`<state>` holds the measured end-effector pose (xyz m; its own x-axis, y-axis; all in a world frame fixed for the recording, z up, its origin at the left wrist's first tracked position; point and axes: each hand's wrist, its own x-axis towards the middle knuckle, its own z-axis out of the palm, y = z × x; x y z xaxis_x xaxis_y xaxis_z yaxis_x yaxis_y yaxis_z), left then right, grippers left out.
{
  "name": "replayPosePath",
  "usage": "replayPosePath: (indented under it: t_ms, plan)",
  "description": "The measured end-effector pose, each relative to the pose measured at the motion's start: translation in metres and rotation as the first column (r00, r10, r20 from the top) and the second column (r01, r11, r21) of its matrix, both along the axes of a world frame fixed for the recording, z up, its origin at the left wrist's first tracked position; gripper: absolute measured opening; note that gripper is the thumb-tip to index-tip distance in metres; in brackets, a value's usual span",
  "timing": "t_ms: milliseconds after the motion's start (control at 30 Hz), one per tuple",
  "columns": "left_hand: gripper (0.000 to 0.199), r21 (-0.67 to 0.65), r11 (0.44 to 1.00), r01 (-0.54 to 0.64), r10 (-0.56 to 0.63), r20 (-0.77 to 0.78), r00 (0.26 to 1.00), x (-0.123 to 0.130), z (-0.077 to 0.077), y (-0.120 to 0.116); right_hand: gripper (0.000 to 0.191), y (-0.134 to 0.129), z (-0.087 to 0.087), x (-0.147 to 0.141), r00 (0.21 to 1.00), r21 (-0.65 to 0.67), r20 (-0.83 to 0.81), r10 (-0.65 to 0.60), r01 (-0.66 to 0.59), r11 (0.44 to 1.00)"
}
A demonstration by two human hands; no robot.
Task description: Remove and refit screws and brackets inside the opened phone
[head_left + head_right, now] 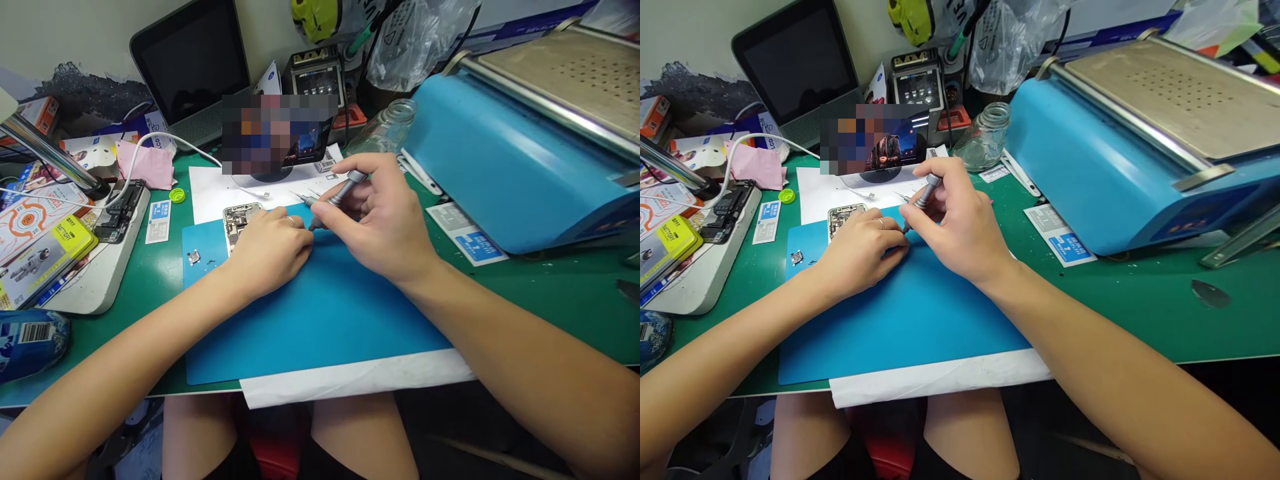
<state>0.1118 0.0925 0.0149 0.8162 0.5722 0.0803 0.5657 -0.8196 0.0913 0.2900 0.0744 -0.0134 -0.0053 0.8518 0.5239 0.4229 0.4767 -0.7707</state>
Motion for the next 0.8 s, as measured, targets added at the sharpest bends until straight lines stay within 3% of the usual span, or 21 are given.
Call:
replayPosePath:
  t_ms: [433, 633, 800]
  plan:
    - [0.027, 0.086, 0.996, 0.021, -0.020, -0.012, 1.000, 0.000, -0.002, 0.007, 0.031, -0.003, 0.017, 0.006, 0.985, 0.170, -0.058, -0.160, 0.167, 0.971]
    - [0.027, 0.096, 0.995, 0.013, -0.013, 0.002, 1.000, -0.002, -0.001, 0.010, 0.030, 0.000, 0.015, 0.007, 0.985, 0.154, -0.049, -0.163, 0.168, 0.974]
    - [0.029, 0.061, 0.996, -0.068, 0.065, 0.052, 0.997, -0.006, 0.004, 0.010, 0.031, 0.000, 0.014, 0.008, 0.986, 0.122, -0.044, -0.159, 0.164, 0.979]
